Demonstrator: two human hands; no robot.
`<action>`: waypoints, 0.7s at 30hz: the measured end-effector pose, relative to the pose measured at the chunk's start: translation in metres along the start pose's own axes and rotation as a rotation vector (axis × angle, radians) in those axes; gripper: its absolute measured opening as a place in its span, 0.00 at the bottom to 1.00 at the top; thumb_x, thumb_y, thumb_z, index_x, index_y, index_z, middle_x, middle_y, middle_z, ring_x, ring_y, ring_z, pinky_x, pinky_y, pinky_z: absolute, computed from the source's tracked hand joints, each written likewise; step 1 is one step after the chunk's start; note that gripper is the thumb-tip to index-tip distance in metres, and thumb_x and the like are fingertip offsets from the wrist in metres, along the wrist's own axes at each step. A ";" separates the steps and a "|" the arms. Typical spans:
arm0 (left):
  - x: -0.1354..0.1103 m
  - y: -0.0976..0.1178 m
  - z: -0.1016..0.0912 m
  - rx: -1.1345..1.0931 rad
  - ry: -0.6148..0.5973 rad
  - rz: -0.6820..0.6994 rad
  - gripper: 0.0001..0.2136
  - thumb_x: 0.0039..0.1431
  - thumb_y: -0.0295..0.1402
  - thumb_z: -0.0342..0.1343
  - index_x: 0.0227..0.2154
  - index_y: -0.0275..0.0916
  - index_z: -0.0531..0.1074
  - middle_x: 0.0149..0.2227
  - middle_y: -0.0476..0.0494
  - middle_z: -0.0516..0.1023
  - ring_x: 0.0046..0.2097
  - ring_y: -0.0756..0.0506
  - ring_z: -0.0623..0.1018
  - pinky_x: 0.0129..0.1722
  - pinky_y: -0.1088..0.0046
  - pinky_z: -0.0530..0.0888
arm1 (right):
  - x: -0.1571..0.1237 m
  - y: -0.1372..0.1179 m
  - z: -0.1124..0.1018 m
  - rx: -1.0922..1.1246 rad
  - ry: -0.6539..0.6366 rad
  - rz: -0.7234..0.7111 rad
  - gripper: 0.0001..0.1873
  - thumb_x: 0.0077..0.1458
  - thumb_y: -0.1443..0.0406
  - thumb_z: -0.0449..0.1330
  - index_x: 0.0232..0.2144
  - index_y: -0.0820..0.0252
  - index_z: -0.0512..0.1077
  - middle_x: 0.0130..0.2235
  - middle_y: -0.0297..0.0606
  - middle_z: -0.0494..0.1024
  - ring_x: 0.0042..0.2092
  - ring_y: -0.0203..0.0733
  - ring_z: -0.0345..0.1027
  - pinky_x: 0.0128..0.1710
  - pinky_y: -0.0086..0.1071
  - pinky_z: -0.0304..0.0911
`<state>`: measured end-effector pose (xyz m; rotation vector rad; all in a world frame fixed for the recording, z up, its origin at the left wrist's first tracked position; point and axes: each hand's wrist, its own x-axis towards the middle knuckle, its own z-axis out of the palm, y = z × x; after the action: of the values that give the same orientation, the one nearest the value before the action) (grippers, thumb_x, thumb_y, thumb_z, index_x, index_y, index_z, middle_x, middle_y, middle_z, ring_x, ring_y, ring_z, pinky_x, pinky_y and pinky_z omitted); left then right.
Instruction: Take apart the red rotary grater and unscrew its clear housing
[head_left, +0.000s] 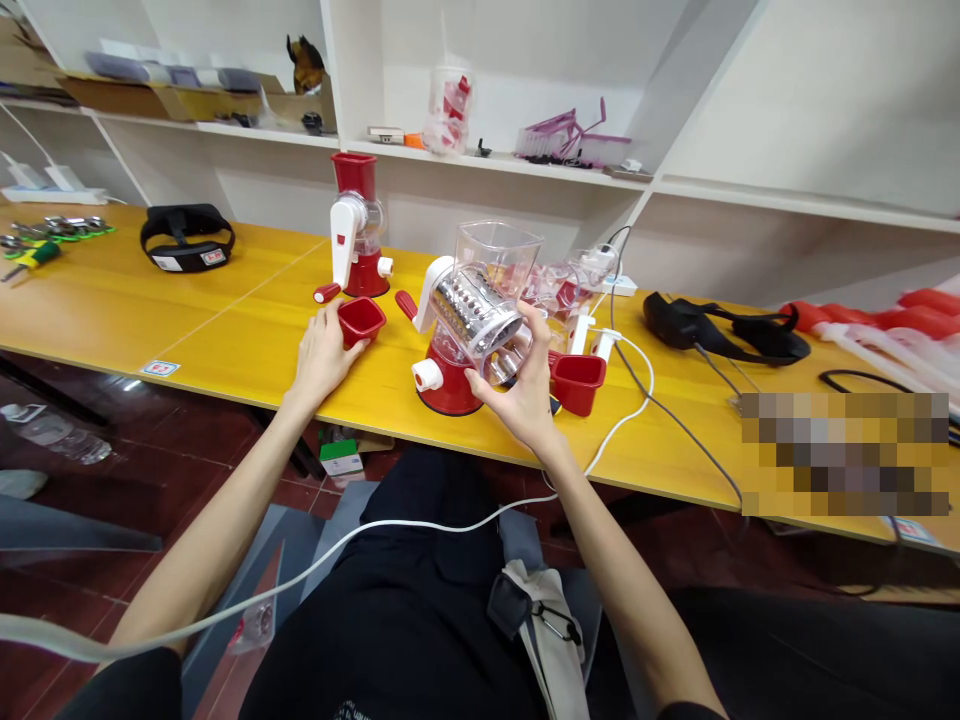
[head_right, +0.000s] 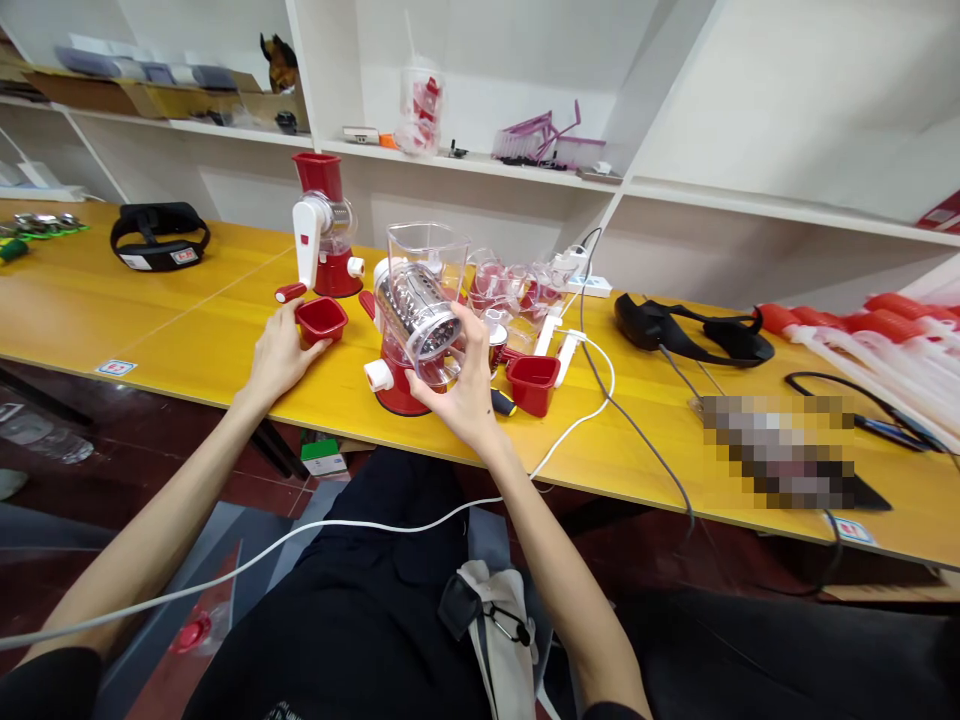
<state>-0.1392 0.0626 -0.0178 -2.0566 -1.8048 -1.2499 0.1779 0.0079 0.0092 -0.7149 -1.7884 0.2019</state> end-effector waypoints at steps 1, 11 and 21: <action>0.000 -0.002 0.002 -0.015 0.008 0.008 0.38 0.54 0.43 0.69 0.64 0.39 0.62 0.59 0.24 0.72 0.63 0.20 0.71 0.59 0.31 0.70 | 0.000 0.000 0.000 -0.003 0.000 0.001 0.50 0.56 0.53 0.66 0.71 0.40 0.44 0.72 0.45 0.51 0.67 0.55 0.62 0.56 0.56 0.76; 0.002 0.003 0.005 -0.093 0.051 0.114 0.45 0.50 0.57 0.69 0.65 0.39 0.61 0.65 0.22 0.62 0.69 0.20 0.62 0.68 0.30 0.60 | 0.001 0.000 0.002 -0.034 0.001 -0.010 0.49 0.57 0.53 0.64 0.72 0.42 0.42 0.70 0.47 0.53 0.65 0.52 0.63 0.56 0.54 0.76; 0.001 0.040 -0.014 -0.261 0.163 0.202 0.20 0.66 0.51 0.56 0.52 0.43 0.68 0.54 0.36 0.73 0.58 0.36 0.75 0.61 0.50 0.74 | 0.001 0.001 0.001 0.026 0.002 -0.001 0.49 0.56 0.54 0.66 0.71 0.42 0.45 0.72 0.45 0.52 0.68 0.54 0.61 0.58 0.54 0.75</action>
<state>-0.1111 0.0441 0.0077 -2.1271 -1.3882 -1.6095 0.1772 0.0090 0.0092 -0.6951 -1.7815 0.2232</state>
